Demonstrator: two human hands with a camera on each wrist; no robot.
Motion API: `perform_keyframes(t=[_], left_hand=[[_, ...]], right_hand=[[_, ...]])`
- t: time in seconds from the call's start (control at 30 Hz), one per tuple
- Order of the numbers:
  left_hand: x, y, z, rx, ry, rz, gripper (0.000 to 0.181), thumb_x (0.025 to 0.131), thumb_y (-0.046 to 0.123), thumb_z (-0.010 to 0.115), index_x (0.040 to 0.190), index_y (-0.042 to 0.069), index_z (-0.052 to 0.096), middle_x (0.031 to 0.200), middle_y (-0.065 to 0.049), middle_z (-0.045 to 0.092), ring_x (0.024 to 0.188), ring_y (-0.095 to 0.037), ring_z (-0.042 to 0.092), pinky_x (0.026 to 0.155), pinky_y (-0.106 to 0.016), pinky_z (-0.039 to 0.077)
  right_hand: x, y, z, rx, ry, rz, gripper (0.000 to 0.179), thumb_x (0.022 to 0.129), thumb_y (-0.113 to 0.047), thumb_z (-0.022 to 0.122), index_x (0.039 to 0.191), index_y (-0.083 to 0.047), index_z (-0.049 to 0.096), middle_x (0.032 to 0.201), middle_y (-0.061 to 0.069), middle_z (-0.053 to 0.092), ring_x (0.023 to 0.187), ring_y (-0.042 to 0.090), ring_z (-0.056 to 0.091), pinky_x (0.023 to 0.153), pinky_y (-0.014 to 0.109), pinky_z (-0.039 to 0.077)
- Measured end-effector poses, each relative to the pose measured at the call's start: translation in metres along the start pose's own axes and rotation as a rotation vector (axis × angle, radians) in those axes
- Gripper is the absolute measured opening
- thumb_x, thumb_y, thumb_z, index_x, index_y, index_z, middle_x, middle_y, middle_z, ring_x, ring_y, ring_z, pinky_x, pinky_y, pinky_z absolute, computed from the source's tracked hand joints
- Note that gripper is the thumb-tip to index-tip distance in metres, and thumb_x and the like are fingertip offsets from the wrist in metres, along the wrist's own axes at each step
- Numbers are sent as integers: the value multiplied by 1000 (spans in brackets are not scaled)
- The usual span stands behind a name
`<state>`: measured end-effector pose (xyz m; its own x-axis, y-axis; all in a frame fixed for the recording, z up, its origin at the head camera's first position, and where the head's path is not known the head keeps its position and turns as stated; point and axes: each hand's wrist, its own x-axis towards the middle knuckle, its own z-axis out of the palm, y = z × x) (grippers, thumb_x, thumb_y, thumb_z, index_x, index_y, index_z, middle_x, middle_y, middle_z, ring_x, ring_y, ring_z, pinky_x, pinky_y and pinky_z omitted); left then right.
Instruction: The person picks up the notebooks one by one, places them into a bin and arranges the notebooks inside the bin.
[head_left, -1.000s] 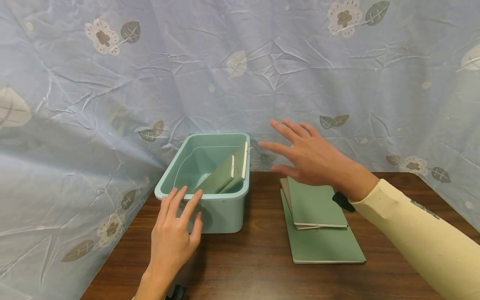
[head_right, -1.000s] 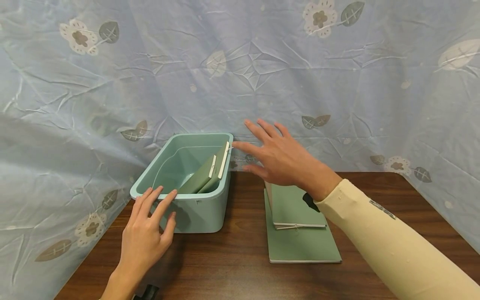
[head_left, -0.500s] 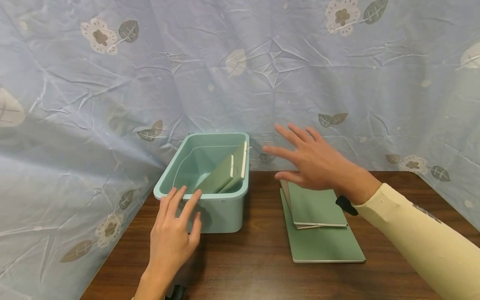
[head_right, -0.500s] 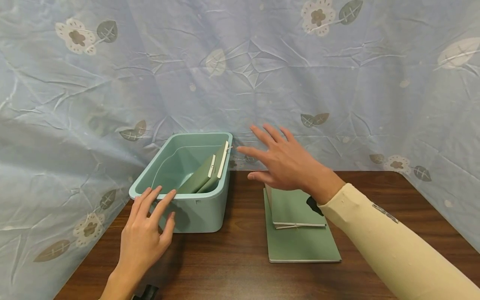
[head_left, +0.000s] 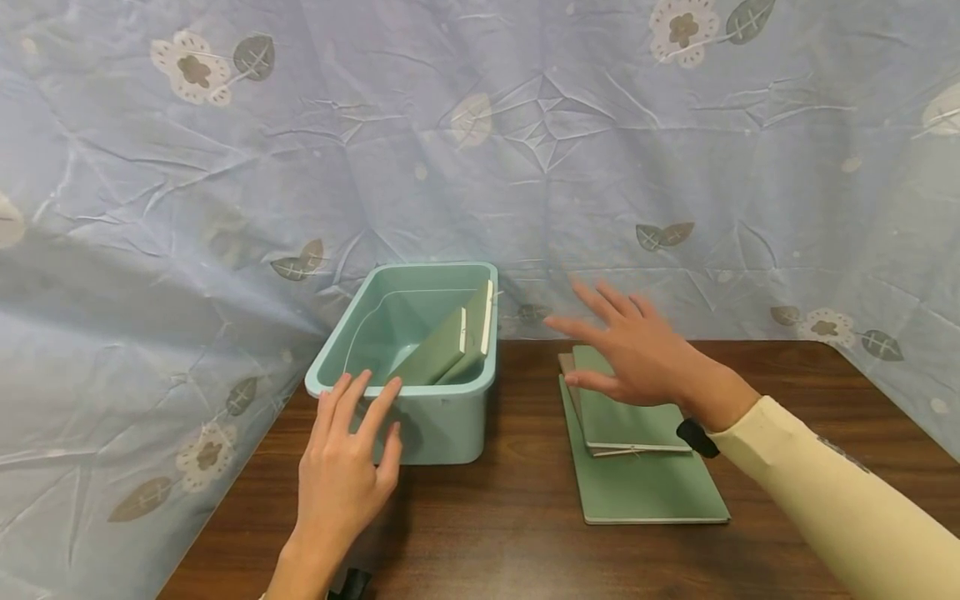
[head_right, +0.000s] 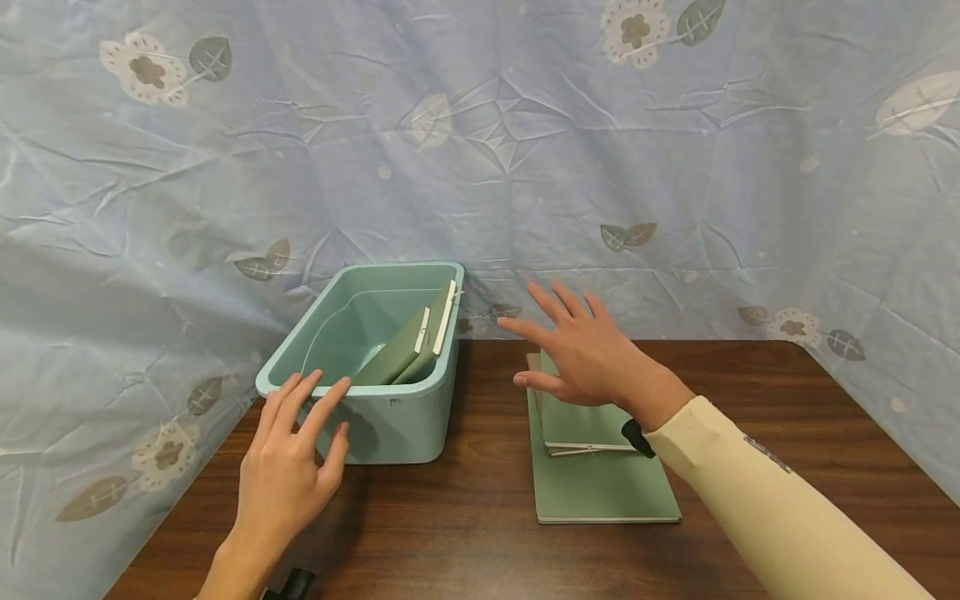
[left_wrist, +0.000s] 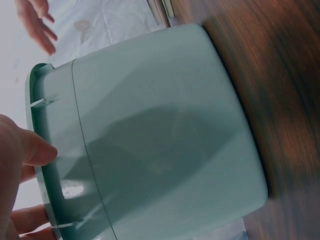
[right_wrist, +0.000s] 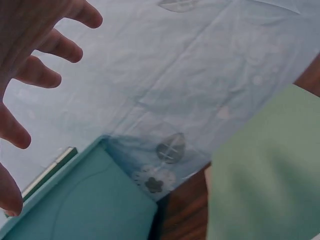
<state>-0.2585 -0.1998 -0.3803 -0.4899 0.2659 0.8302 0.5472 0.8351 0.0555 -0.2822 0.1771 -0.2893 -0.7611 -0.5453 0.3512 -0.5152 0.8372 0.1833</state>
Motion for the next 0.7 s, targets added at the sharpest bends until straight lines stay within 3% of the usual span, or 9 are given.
perform_keyframes(t=[0.47, 0.7], left_hand=[[-2, -3, 4, -18, 35, 25, 55, 83, 13, 66, 137, 17, 60, 136, -21, 57, 132, -40, 48, 112, -62, 37], [-2, -3, 4, -21, 31, 23, 55, 83, 13, 66, 138, 17, 59, 137, -21, 56, 132, -41, 48, 111, -63, 37]], right_hand=[[-16, 0, 34, 79, -124, 74, 73, 90, -70, 50, 154, -41, 30, 166, 14, 14, 149, 42, 20, 111, 71, 25], [-24, -2, 56, 115, -174, 121, 76, 88, -74, 47, 154, -42, 28, 167, 13, 10, 150, 43, 19, 107, 75, 29]])
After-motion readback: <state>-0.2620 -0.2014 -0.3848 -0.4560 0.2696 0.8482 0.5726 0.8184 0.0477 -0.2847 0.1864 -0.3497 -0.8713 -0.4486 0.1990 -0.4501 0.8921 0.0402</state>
